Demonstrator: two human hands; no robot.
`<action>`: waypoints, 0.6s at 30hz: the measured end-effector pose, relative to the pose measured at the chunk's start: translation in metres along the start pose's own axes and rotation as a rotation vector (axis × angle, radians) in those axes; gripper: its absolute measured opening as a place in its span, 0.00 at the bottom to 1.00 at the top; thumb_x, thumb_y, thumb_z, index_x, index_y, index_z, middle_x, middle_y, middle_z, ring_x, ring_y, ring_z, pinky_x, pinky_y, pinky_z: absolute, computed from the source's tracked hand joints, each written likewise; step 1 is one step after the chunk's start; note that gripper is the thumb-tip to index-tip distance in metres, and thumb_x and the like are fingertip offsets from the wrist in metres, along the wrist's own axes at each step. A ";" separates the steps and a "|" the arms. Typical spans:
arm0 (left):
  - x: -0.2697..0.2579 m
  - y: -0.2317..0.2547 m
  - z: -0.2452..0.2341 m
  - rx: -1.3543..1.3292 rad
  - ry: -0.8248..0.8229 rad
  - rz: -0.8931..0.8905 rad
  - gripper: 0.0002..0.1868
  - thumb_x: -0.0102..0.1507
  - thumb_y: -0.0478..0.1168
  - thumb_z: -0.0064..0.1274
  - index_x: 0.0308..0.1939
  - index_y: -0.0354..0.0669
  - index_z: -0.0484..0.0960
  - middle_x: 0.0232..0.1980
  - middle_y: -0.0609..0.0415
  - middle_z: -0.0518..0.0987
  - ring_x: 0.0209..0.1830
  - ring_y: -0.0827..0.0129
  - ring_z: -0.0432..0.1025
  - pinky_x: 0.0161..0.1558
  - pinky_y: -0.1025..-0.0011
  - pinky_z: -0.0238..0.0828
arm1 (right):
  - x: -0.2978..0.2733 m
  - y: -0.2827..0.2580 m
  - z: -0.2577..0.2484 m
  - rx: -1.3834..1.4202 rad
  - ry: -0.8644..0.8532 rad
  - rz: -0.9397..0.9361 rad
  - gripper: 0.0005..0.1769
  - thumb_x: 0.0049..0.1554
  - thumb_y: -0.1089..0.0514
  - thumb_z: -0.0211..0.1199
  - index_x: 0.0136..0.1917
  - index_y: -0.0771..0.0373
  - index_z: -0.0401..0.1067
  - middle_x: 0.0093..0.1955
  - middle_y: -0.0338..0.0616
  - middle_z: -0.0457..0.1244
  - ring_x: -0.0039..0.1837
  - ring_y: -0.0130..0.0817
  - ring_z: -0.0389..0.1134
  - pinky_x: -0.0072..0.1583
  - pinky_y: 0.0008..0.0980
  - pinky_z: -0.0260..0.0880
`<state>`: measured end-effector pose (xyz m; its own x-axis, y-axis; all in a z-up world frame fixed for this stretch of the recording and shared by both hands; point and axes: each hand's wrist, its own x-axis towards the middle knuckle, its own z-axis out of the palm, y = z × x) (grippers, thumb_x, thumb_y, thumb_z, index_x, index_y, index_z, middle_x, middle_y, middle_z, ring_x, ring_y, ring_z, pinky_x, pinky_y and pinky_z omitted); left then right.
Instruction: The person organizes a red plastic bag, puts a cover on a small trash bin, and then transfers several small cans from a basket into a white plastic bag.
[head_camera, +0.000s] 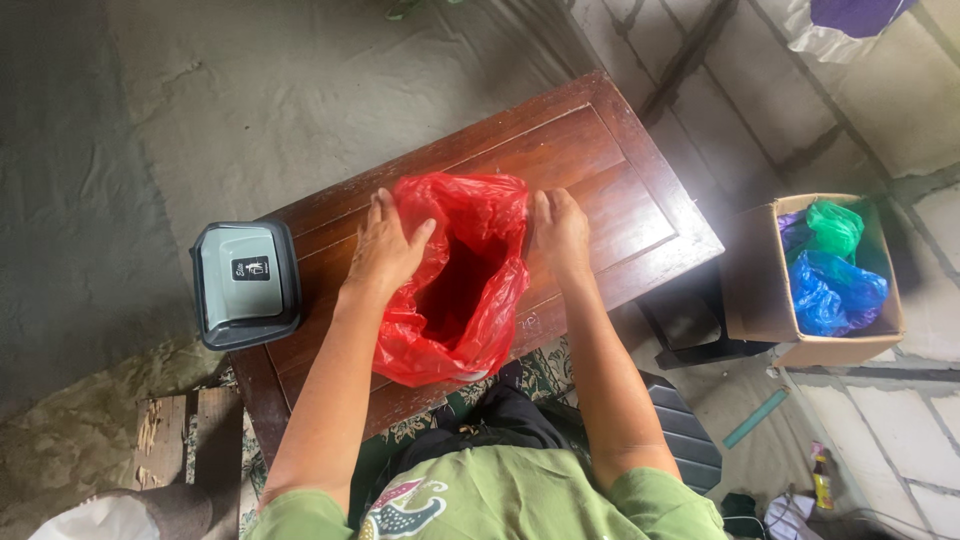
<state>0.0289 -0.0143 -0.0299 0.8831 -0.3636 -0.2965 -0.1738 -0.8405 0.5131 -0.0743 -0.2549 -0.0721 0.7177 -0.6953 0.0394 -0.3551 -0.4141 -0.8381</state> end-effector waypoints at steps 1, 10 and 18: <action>-0.002 -0.004 0.000 -0.007 -0.019 -0.016 0.55 0.66 0.72 0.42 0.80 0.44 0.33 0.83 0.44 0.34 0.82 0.39 0.36 0.77 0.46 0.39 | -0.003 -0.005 -0.006 0.051 -0.011 0.030 0.17 0.63 0.47 0.60 0.52 0.64 0.74 0.47 0.53 0.70 0.49 0.45 0.73 0.52 0.42 0.71; -0.025 0.011 -0.025 0.178 -0.025 0.244 0.52 0.62 0.68 0.51 0.79 0.47 0.49 0.84 0.43 0.35 0.84 0.45 0.32 0.75 0.35 0.35 | -0.041 -0.029 -0.032 -0.127 -0.054 -0.188 0.26 0.49 0.45 0.75 0.46 0.69 0.72 0.42 0.52 0.67 0.47 0.46 0.71 0.55 0.46 0.68; -0.022 0.009 -0.010 0.182 -0.077 0.188 0.48 0.58 0.54 0.62 0.77 0.42 0.58 0.85 0.46 0.34 0.78 0.37 0.51 0.74 0.52 0.54 | -0.049 -0.001 -0.017 0.049 0.110 -0.297 0.08 0.56 0.65 0.68 0.46 0.65 0.70 0.40 0.46 0.67 0.41 0.43 0.72 0.44 0.37 0.71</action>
<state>0.0125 -0.0098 -0.0110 0.7933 -0.5437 -0.2739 -0.4131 -0.8112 0.4138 -0.1188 -0.2303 -0.0641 0.7156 -0.6088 0.3425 -0.1087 -0.5813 -0.8064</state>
